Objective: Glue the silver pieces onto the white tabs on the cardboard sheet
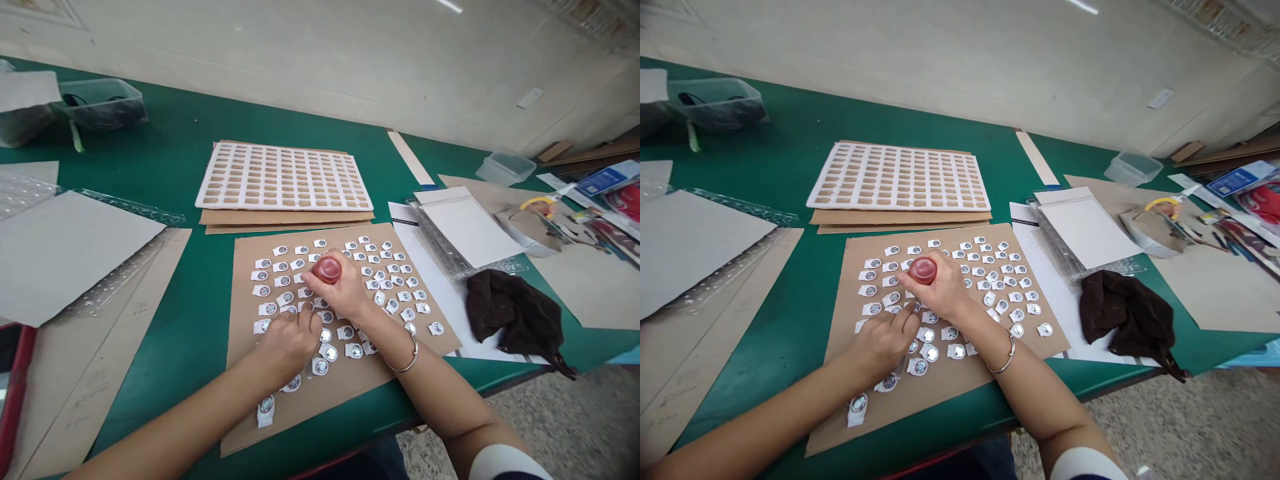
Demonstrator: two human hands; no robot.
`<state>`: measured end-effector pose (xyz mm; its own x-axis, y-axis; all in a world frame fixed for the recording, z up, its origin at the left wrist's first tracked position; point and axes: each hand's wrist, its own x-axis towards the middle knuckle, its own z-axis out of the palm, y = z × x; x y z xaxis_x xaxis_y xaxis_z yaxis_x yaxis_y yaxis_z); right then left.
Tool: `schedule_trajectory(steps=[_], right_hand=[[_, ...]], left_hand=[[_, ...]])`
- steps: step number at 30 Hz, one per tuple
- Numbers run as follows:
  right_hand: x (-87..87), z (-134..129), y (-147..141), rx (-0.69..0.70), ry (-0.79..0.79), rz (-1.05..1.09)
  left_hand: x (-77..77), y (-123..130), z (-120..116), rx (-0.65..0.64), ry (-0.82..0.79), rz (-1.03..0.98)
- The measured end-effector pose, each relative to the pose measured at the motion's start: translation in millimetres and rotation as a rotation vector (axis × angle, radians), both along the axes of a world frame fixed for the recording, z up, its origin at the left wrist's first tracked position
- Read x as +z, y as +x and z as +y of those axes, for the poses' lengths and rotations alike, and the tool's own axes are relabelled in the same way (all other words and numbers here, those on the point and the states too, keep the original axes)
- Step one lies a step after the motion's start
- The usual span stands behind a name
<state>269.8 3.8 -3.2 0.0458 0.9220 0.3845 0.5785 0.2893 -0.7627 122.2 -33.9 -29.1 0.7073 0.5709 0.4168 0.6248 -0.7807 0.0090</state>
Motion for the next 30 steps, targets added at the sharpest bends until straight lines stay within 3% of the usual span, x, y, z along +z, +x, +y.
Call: schedule_trajectory(steps=[12, 25, 30], right_hand=[[-1.5, 3.1, 3.2, 0.019, 0.024, -0.007], [0.0, -0.6, 1.2, 0.043, -0.001, -0.027], [0.1, -1.4, 0.9, 0.043, 0.030, -0.038]], left_hand=[[-1.8, -1.8, 1.6, -0.050, 0.066, 0.058], [2.6, -1.9, 0.6, -0.030, -0.023, 0.056], [1.6, -1.5, 0.7, -0.042, 0.061, 0.069]])
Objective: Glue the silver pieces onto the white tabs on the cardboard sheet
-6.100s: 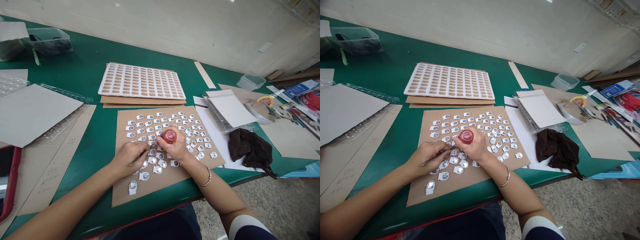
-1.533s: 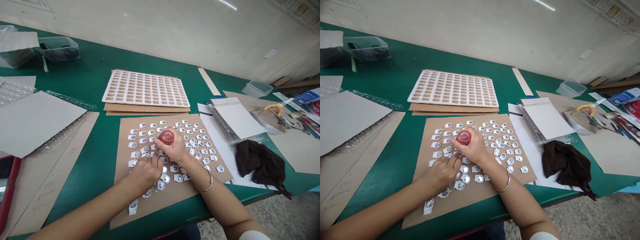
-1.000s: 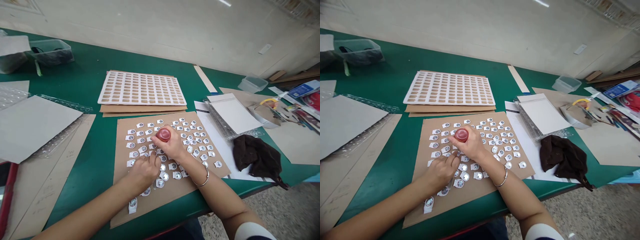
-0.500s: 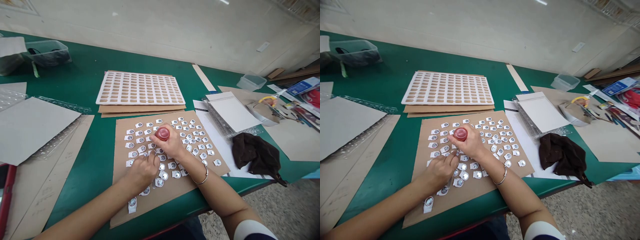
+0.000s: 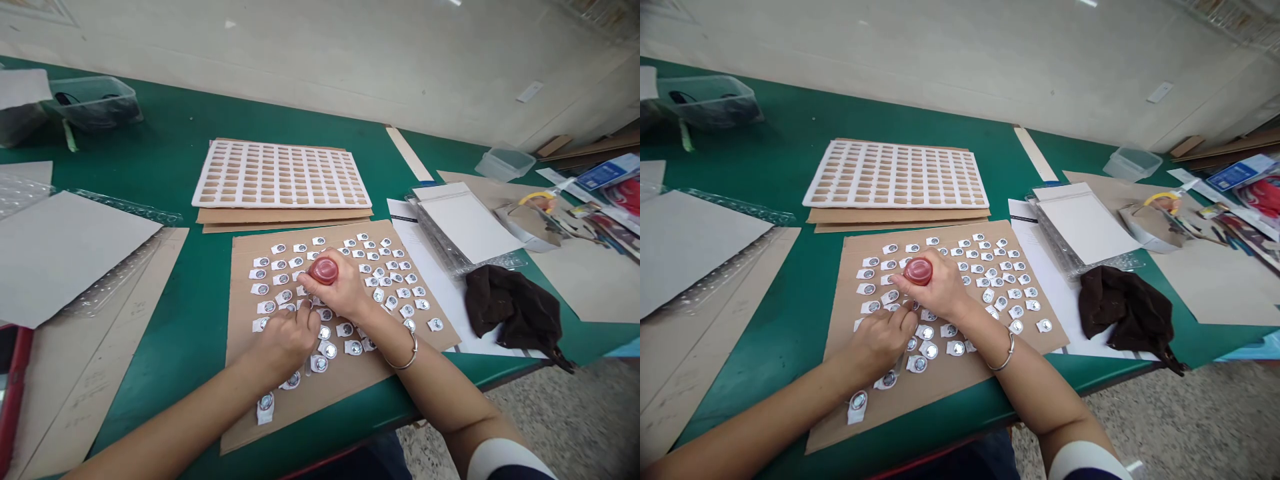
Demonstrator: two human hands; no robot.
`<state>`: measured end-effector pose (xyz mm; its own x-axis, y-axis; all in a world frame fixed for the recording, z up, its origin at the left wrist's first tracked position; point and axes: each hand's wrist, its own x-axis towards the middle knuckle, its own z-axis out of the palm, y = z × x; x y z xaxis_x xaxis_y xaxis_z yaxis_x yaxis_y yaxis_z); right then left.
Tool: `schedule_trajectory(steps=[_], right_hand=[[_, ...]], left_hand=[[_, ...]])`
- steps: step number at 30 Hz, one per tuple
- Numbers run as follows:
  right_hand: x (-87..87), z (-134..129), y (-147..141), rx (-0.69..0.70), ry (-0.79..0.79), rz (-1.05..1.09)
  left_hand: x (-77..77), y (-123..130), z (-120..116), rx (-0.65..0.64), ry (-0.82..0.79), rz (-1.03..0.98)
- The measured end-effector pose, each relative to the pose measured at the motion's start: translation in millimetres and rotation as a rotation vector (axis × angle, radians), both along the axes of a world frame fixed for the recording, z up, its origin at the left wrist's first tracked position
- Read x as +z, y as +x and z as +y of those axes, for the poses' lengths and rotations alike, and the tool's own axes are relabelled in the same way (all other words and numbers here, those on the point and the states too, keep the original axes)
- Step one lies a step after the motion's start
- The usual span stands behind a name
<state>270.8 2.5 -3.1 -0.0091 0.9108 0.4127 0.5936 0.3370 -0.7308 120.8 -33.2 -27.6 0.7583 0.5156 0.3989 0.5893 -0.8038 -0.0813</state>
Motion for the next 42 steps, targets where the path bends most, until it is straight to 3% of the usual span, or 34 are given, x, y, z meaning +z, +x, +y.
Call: schedule_trajectory(steps=[6, 42], right_hand=[[-0.4, -0.9, -0.3, -0.013, 0.006, -0.003], [-2.9, 1.4, 2.5, -0.073, 0.008, 0.040]], left_hand=[[0.6, 1.1, 0.9, -0.012, 0.094, 0.035], [-0.9, -0.8, 1.1, -0.019, 0.079, 0.043]])
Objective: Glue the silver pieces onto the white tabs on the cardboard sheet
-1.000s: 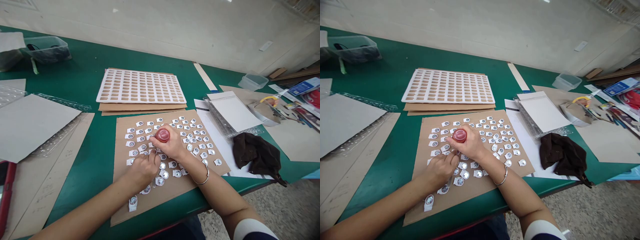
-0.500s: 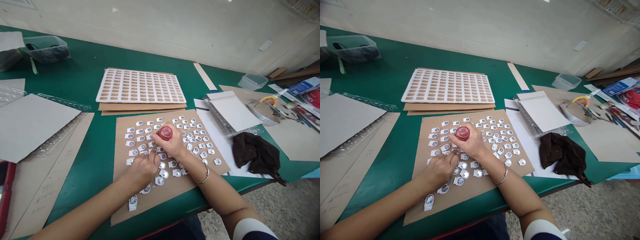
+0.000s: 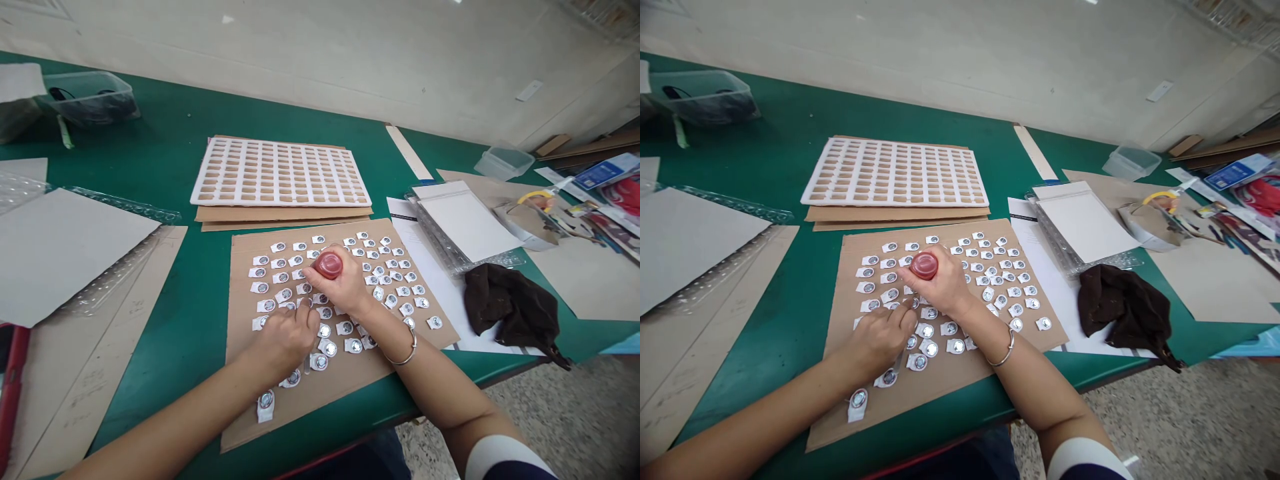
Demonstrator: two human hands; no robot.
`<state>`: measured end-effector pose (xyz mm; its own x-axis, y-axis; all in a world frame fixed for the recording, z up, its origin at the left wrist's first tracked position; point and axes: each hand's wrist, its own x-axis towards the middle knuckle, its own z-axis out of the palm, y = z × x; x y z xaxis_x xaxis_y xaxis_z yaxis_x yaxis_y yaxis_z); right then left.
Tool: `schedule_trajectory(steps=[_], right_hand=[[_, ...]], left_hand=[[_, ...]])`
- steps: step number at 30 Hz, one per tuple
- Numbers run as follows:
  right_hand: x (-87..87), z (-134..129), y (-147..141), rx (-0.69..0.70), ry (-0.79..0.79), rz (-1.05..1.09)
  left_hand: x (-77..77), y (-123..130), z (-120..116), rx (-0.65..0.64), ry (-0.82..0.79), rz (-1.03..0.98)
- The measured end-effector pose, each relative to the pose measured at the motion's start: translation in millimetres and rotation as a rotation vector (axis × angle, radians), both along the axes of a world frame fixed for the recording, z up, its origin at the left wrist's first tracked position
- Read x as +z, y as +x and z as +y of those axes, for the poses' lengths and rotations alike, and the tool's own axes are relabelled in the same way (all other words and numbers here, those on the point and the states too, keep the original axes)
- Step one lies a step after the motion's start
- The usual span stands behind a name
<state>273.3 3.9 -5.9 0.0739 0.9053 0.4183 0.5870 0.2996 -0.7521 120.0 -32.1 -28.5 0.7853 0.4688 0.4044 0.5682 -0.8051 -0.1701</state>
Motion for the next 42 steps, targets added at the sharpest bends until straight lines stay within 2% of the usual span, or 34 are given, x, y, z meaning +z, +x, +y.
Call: schedule_trajectory(steps=[27, 37, 42], right_hand=[[1.3, -1.6, 0.3, 0.010, 0.082, -0.136], [2.0, -1.8, 0.8, 0.028, 0.099, -0.138], [3.4, -2.1, 0.9, 0.021, 0.093, -0.129]], left_hand=[[2.1, -2.1, 3.3, 0.014, -0.054, -0.021], [0.7, -15.7, 13.2, 0.030, -0.308, -0.024], [-0.3, -18.1, 16.2, 0.024, -0.344, -0.038]])
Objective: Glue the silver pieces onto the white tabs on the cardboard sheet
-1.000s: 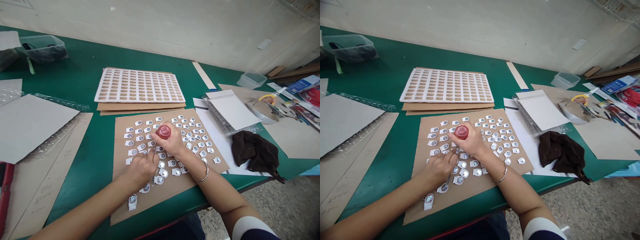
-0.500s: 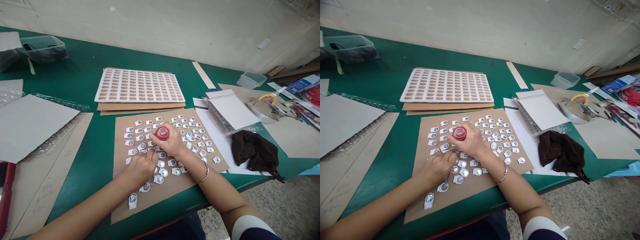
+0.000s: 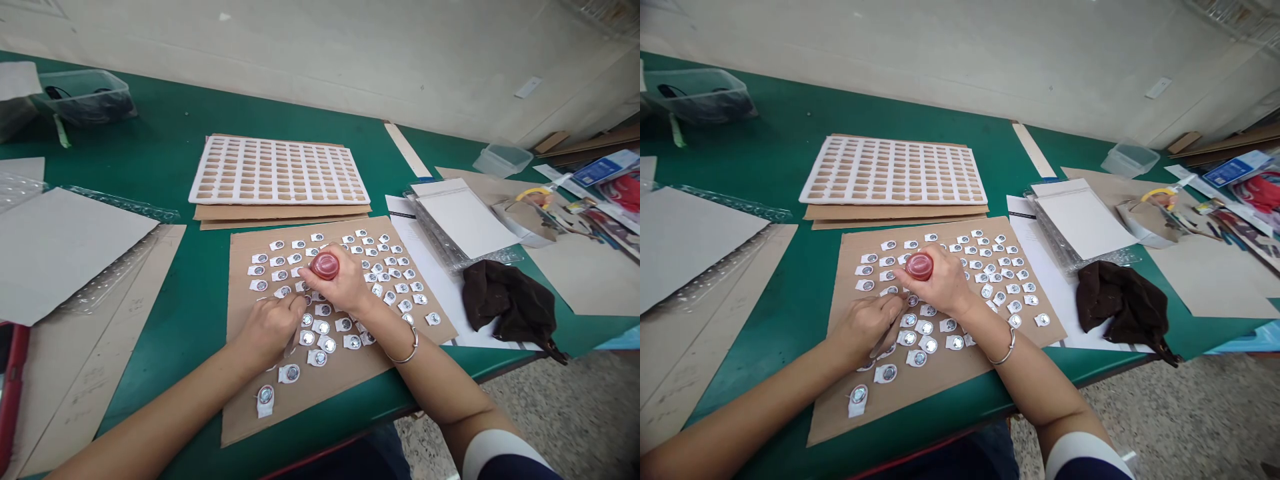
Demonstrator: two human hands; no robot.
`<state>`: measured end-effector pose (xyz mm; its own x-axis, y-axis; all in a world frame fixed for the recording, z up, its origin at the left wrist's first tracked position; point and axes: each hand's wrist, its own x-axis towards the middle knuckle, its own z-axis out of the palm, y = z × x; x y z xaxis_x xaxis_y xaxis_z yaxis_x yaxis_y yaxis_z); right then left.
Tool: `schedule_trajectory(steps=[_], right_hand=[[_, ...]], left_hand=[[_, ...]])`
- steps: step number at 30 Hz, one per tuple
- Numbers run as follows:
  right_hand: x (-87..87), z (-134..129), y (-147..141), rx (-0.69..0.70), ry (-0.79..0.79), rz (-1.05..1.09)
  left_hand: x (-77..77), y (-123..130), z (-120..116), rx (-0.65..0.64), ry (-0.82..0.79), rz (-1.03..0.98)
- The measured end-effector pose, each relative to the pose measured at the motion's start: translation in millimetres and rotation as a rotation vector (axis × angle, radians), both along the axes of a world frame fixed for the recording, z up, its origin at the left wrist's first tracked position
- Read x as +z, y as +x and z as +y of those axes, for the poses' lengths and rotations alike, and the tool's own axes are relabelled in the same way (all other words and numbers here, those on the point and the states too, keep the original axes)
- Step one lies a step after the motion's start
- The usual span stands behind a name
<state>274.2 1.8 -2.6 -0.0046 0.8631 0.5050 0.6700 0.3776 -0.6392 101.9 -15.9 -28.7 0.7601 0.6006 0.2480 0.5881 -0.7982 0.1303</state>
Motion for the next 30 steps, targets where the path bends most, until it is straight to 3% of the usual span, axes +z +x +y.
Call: schedule_trajectory(steps=[15, 30], right_hand=[[-1.2, 0.7, 1.2, -0.003, -0.006, -0.010], [0.4, -0.1, 1.6, 0.003, -0.021, -0.028]], left_hand=[[-3.5, -2.6, 3.4, -0.019, -0.013, -0.084], [1.3, -6.6, 8.8, -0.015, -0.160, -0.220]])
